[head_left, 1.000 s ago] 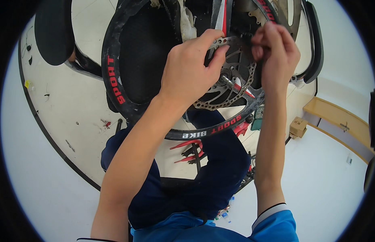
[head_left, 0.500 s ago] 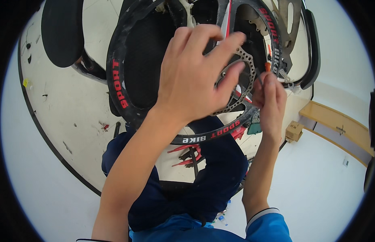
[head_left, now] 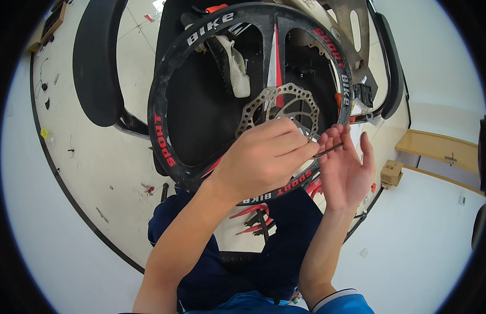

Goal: The person uses an Allen key to tighten the bolts on a bicycle disc brake rotor attached to a wheel. They rotate the wheel and rotor to access each bolt sequentially, tightening them in turn.

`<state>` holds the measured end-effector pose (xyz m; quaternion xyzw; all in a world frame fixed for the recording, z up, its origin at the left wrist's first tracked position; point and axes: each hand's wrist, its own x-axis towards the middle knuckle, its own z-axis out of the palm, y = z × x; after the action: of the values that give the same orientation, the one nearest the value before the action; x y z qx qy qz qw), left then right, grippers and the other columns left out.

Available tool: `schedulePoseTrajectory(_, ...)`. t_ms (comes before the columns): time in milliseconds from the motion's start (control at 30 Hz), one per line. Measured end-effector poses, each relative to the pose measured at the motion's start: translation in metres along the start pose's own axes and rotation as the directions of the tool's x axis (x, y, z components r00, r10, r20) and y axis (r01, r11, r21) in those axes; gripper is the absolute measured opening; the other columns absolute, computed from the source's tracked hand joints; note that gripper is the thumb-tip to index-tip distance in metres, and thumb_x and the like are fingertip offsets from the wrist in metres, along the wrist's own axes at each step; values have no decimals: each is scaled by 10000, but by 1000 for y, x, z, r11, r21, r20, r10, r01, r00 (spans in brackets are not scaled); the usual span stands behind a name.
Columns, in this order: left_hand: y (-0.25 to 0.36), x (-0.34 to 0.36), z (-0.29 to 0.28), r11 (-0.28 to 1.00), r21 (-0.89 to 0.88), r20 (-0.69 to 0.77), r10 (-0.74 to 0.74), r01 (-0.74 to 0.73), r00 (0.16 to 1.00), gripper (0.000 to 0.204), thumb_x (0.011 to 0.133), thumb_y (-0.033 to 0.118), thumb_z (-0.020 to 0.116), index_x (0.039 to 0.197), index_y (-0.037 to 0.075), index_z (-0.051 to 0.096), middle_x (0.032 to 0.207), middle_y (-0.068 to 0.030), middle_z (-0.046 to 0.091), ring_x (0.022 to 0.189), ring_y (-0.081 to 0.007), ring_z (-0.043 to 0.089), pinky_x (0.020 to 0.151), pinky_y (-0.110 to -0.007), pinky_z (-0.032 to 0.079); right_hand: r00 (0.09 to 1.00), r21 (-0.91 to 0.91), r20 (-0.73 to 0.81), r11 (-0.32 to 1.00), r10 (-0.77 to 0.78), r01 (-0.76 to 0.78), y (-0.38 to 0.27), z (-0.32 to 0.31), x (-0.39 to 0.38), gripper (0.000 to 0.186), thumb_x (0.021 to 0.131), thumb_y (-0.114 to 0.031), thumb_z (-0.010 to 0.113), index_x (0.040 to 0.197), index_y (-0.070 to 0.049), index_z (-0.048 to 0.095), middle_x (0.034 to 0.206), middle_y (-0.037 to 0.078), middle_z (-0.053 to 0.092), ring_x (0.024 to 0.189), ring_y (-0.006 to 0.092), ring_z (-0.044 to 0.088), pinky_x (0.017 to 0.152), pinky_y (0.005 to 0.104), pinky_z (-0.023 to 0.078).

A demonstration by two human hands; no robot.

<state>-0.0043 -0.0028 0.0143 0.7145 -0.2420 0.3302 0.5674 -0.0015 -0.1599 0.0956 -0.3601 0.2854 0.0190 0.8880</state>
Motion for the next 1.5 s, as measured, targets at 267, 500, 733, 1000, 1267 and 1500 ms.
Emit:
schedulePoseTrajectory(267,-2,2,-9,997,29,-11,-78,78,997,246,694,-44,792,932,0,748,806,-59,662,730,-246,616,643,-334,522,929,363,326,884,176,-295,5,16,34,392,1034,-253,595,745,-97,380,634,-32,252,558,99,220,547,279,242)
schedulePoseTrajectory(500,-8,10,-35,975,140,-32,-169,172,985,296,701,-26,783,986,51,766,959,-58,666,863,-260,593,717,-329,502,978,213,200,972,57,-100,7,22,65,471,1110,-252,456,690,-155,265,588,-52,129,491,100,91,448,297,115)
schedulePoseTrajectory(733,-10,3,-33,916,274,-9,-303,294,953,272,719,5,777,979,82,759,1055,-33,649,1026,-254,560,858,-374,450,988,106,148,992,53,-69,17,20,77,482,1105,-266,481,687,-146,272,597,-49,137,501,101,102,453,290,134)
schedulePoseTrajectory(1000,-15,-5,-21,895,353,-6,-288,271,958,220,693,100,853,897,118,774,1033,9,651,1044,-239,557,891,-388,423,994,-6,-47,995,-101,100,33,21,76,462,1099,-267,500,708,-136,294,604,-49,156,502,105,121,460,293,159)
schedulePoseTrajectory(1267,-15,-4,-17,891,371,-29,-271,262,962,185,671,75,822,845,107,769,1008,11,652,1038,-239,561,872,-383,434,995,29,-12,995,-97,98,36,13,78,417,1094,-245,501,739,-133,313,604,-48,170,500,106,129,460,295,167)
schedulePoseTrajectory(1500,-14,-5,-14,877,414,-35,-250,241,968,181,653,70,811,825,104,764,995,19,658,1033,-239,565,856,-385,439,985,190,-151,976,-81,109,42,8,66,379,1080,-190,493,756,-108,313,606,-34,197,503,122,171,466,300,214)
